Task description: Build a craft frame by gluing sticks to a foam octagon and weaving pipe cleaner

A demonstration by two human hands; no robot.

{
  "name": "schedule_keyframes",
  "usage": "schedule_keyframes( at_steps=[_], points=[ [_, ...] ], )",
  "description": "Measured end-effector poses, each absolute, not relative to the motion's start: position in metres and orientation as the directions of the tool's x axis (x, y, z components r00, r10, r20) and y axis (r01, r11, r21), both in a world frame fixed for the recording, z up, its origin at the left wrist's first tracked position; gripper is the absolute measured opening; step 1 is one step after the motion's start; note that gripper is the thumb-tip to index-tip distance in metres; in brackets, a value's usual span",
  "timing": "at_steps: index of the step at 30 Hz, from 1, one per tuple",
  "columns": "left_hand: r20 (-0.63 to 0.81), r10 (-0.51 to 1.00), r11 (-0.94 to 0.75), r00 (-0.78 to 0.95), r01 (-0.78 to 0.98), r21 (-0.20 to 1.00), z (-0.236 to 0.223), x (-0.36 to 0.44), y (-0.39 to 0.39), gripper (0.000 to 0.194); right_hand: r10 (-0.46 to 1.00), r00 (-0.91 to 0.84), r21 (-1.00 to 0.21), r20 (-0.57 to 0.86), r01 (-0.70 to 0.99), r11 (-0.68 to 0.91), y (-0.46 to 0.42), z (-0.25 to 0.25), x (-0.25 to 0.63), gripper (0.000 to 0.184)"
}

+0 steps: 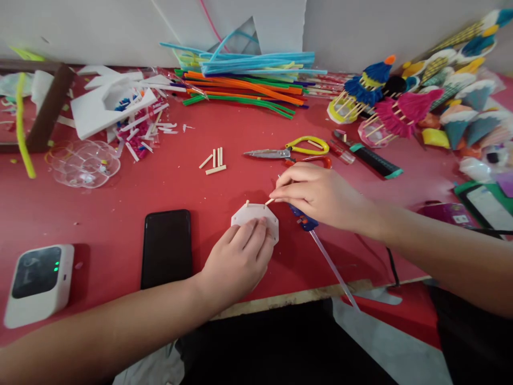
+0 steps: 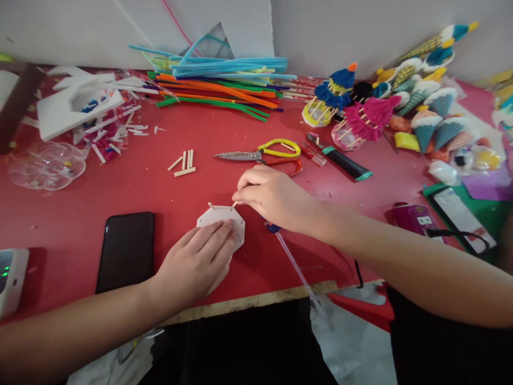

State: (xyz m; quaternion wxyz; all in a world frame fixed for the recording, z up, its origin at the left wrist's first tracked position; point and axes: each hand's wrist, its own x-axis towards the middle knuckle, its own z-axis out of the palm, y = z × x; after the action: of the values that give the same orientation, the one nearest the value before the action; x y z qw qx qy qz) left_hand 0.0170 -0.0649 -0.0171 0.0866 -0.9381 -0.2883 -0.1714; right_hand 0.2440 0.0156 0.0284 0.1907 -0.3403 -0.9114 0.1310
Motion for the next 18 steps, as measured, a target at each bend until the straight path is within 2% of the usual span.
schedule_keyframes(
  at_steps=[3, 8, 18],
  points=[
    [0.373, 0.516, -0.816, 0.771, 0.575, -0.062, -0.0172, 0.0168, -0.065, 0.033, 0.668, -0.694, -0.378, 0.268, 0.562, 0.735, 0.0132, 0.0285, 0.2414, 0.027],
    [0.38, 0.522, -0.81, 0.764, 0.584, -0.062, -0.0183, 0.0159, -0.0664, 0.032, 0.713, -0.664, -0.394, 0.225, 0.607, 0.69, 0.0121, 0.0316, 0.2386, 0.016],
    [0.357, 0.524, -0.815, 0.773, 0.577, -0.052, -0.0169, 0.0152, -0.0665, 0.033, 0.703, -0.687, -0.413, 0.182, 0.596, 0.689, 0.0134, 0.0358, 0.2342, 0.019]
  ],
)
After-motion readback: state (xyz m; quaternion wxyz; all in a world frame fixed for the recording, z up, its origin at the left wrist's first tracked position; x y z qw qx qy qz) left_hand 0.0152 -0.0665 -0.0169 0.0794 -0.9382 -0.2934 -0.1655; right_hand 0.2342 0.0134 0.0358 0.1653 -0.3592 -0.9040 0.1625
